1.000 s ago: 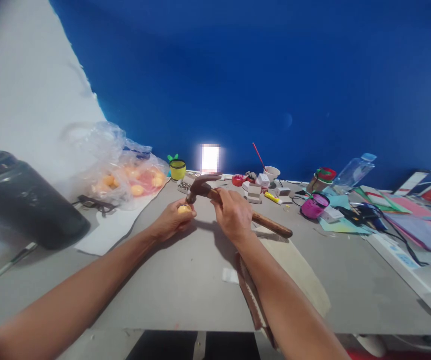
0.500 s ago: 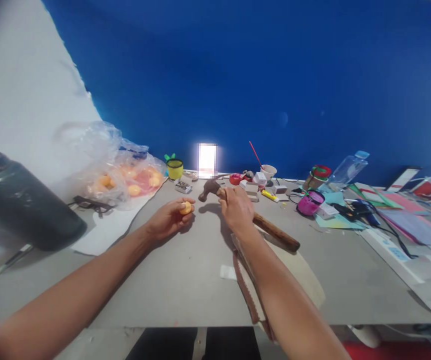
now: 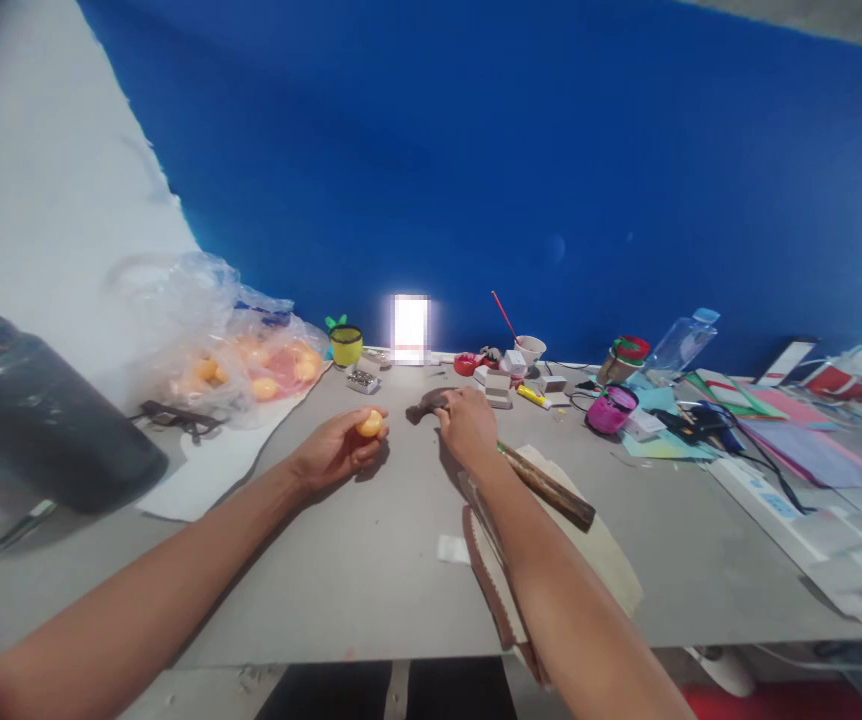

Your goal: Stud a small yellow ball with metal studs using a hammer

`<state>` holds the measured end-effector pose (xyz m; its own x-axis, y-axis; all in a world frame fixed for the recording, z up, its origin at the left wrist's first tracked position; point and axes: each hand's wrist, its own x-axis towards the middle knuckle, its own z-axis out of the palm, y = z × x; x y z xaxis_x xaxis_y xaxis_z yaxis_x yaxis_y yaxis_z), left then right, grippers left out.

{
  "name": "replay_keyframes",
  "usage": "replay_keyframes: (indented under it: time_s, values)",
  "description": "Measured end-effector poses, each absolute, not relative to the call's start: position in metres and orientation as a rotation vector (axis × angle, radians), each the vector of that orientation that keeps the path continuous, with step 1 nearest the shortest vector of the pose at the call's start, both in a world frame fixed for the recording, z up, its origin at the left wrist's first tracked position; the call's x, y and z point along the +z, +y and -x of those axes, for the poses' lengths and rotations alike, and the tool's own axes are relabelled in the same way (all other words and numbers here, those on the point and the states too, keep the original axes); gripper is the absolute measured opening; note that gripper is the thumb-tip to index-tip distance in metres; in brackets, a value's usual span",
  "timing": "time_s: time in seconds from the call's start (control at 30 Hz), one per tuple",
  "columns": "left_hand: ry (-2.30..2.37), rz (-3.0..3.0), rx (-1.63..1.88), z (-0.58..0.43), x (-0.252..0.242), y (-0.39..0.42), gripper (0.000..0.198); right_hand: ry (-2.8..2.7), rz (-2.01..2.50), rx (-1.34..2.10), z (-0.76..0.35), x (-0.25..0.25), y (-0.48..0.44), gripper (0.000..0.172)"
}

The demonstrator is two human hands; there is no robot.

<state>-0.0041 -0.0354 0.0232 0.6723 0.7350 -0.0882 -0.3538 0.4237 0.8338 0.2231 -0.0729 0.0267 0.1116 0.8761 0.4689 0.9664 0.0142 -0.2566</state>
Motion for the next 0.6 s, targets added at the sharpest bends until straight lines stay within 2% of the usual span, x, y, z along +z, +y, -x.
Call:
replay_keyframes:
  time_s: [0.1,0.23,0.5,0.6]
  values:
    - [0.491,-0.893,0.75,0.003,0.023,-0.039,0.036,-1.801,1.575,-0.147,-0.2,0.033,-0.081,0.021]
    - [0.458,-0.877,0.749,0.002,0.026,-0.045,0.045,-1.863,1.4,-0.04,-0.172,0.038,-0.095,0.027]
    - [0.408,-0.877,0.707,-0.001,0.027,-0.05,0.037,-1.899,1.307,0.052,-0.167,0.038,-0.099,0.026]
    - [0.438,-0.918,0.753,-0.003,0.03,-0.053,0.039,-1.847,1.369,-0.022,-0.169,0.038,-0.098,0.015]
